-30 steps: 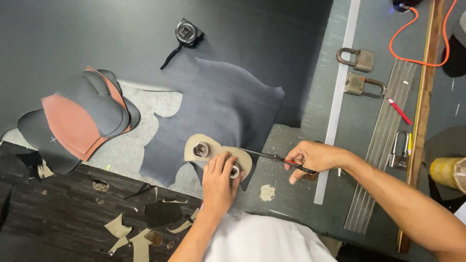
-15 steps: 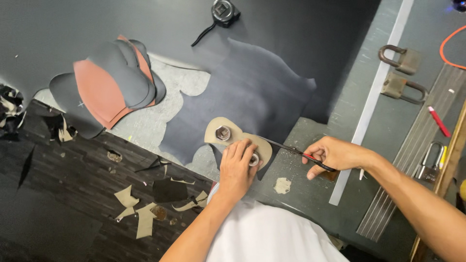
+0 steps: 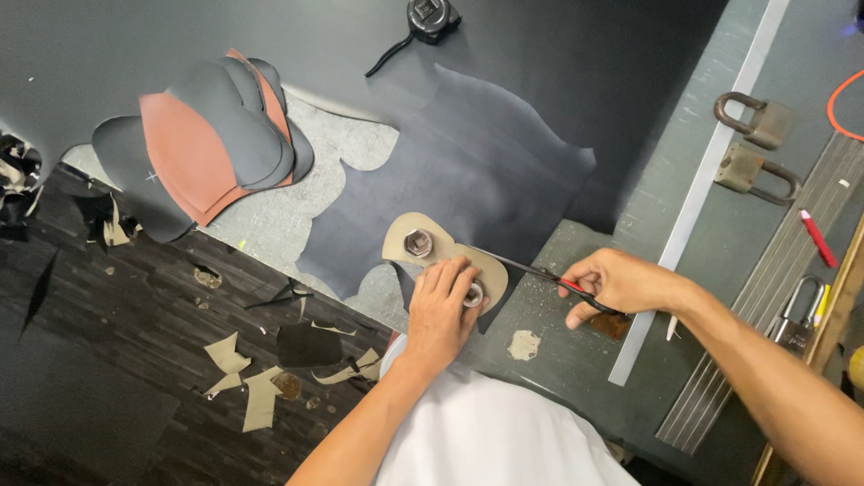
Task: The person uses shears to cut a dark gray fabric piece around a beige template held in place by two metal weights. The person repeatedly repositions the template and fabric, trims edges, and removes small offcuts throughout the clip.
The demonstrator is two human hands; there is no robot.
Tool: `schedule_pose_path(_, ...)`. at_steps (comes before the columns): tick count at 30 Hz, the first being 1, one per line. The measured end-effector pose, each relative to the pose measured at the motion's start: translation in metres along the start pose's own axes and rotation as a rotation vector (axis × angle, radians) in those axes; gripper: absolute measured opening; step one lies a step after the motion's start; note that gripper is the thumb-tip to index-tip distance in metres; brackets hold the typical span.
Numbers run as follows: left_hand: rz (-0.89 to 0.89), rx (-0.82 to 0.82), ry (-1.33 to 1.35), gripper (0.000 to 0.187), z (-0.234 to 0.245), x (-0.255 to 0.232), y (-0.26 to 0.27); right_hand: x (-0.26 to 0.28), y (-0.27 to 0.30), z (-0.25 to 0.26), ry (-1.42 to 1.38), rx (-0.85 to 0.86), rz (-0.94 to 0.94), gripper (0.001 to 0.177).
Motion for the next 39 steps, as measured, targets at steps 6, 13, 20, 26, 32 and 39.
schedule_pose_path(6, -0.002, -0.018, 0.001, 0.046, -0.001, 0.002, 0.001, 0.006, -0.007, -0.001, -0.003, -0.031, 0.054, 0.044)
schedule_pose_path(13, 0.002, -0.029, 0.009, 0.045, -0.002, 0.003, 0.002, 0.007, -0.008, 0.000, 0.040, -0.018, 0.037, 0.043)
schedule_pose_path(20, 0.042, -0.041, -0.012, 0.048, -0.007, 0.005, 0.006, 0.005, -0.010, 0.003, 0.069, 0.016, 0.025, 0.043)
schedule_pose_path(26, 0.118, -0.056, -0.040, 0.048, -0.013, 0.006, 0.010, 0.006, -0.024, 0.022, 0.103, 0.122, 0.031, 0.048)
schedule_pose_path(32, 0.129, -0.058, -0.031, 0.048, -0.013, 0.008, 0.009, 0.020, -0.034, 0.041, 0.124, 0.191, 0.009, 0.047)
schedule_pose_path(39, 0.137, -0.056, -0.029, 0.047, -0.014, 0.008, 0.008, 0.022, -0.033, 0.043, 0.081, 0.200, 0.016, 0.045)
Point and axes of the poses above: each hand's wrist, its own y-axis away from the middle knuckle, its own z-axis out of the back of the hand, x = y × z, the point moved 3 cm from there along -y, towards the middle knuckle, and after that the axes turned 14 degrees about z, right-handed, at the moved point
